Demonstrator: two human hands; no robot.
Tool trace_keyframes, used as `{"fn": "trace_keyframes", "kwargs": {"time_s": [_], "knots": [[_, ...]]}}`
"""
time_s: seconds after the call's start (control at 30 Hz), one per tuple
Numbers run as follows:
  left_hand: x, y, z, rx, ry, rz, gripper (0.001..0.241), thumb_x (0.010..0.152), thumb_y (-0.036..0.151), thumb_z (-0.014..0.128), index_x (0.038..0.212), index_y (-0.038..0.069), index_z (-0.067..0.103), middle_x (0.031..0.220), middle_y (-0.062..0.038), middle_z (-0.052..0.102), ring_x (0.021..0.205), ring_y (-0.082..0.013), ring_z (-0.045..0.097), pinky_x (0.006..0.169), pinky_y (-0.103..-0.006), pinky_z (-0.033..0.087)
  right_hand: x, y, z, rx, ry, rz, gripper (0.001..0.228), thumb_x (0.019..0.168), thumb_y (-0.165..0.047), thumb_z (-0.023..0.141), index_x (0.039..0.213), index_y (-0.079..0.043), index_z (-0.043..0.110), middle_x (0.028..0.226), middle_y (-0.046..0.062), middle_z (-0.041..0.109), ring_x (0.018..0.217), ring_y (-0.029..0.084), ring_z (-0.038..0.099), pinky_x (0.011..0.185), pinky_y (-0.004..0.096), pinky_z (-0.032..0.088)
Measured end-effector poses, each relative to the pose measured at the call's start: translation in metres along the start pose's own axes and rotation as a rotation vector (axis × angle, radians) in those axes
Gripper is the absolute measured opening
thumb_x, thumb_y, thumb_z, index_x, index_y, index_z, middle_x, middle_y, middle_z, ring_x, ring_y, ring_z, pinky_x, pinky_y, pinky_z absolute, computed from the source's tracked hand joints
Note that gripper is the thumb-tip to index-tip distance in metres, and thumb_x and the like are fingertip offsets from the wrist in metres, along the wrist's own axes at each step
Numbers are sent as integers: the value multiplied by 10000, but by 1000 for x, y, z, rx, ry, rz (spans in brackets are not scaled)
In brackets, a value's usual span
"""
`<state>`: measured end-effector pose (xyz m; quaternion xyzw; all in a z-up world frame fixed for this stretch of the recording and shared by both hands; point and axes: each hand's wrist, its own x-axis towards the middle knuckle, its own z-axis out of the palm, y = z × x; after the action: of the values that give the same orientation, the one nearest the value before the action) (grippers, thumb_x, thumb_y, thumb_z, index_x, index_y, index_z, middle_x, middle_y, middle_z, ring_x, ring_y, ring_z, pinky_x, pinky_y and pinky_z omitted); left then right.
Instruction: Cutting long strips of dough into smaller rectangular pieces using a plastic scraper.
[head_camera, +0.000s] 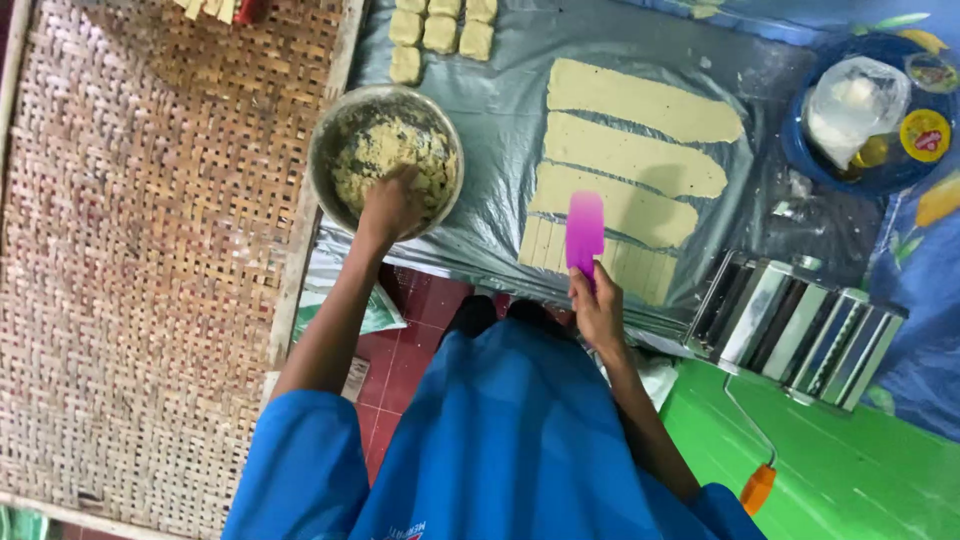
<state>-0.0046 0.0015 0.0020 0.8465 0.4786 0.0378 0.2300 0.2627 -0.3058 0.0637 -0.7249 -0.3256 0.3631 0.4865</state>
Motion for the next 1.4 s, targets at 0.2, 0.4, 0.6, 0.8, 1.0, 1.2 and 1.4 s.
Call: {"fn": "trace_keyframes", "kwargs": {"time_s": [0.2, 0.4, 0.6, 0.8, 1.0, 1.2, 1.4], "knots": [[-14, 43, -63, 51, -110, 41, 523, 828, 170, 770, 1333, 82, 667, 1337, -216, 653, 1029, -495, 696, 844, -646, 575, -2, -1, 7, -33, 73, 53, 290, 1079, -137, 574, 799, -63, 592, 616, 101, 629, 514, 204, 614, 547, 341, 495], [-6, 16, -42, 219, -93, 24, 83, 866, 212, 741, 907, 195, 811, 773, -92, 770, 732, -380, 758, 621, -487, 628, -12, -20, 34, -137, 133, 34, 316, 1070, -158, 609, 765, -76, 602, 545, 97, 613, 543, 267, 643, 610, 384, 524], [13, -22, 5, 255, -29, 194, 364, 868, 116, 686, 1227, 155, 738, 986, -166, 764, 761, -412, 753, 643, -561, 620, -20, -3, 48, -155, 250, 42, 281, 1085, -173, 626, 824, -71, 612, 636, 110, 664, 663, 315, 690, 691, 433, 536], [-36, 57, -59, 135, 28, 113, 790, 698, -44, 691, 1469, -33, 519, 1473, -348, 494, 1366, -514, 475, 1023, -647, 466, -18, -9, 43, -253, 288, 306, 296, 1058, -309, 639, 882, -73, 663, 720, 177, 694, 834, 394, 713, 748, 508, 523], [-88, 160, -11, -384, -160, 237, 447, 857, 123, 663, 1304, 121, 679, 1158, -169, 735, 1066, -390, 716, 857, -497, 592, 6, 9, 40, -255, 230, 395, 312, 1021, -368, 588, 864, -130, 716, 706, 124, 710, 746, 325, 725, 652, 469, 583], [-25, 144, 98, -438, -149, 144, 290, 906, 183, 625, 1174, 171, 737, 1009, -130, 768, 983, -384, 733, 840, -526, 591, 36, -35, 53, -429, 187, 217, 354, 1050, -318, 503, 944, -47, 705, 879, 256, 740, 945, 551, 686, 778, 683, 520], [21, 144, 102, -490, -36, -40, 386, 893, 218, 654, 1277, 237, 688, 991, -111, 765, 1017, -367, 721, 911, -552, 572, 76, 18, 73, -580, 133, 258, 398, 1044, -348, 461, 953, -57, 716, 903, 250, 754, 971, 519, 710, 841, 668, 537]]}}
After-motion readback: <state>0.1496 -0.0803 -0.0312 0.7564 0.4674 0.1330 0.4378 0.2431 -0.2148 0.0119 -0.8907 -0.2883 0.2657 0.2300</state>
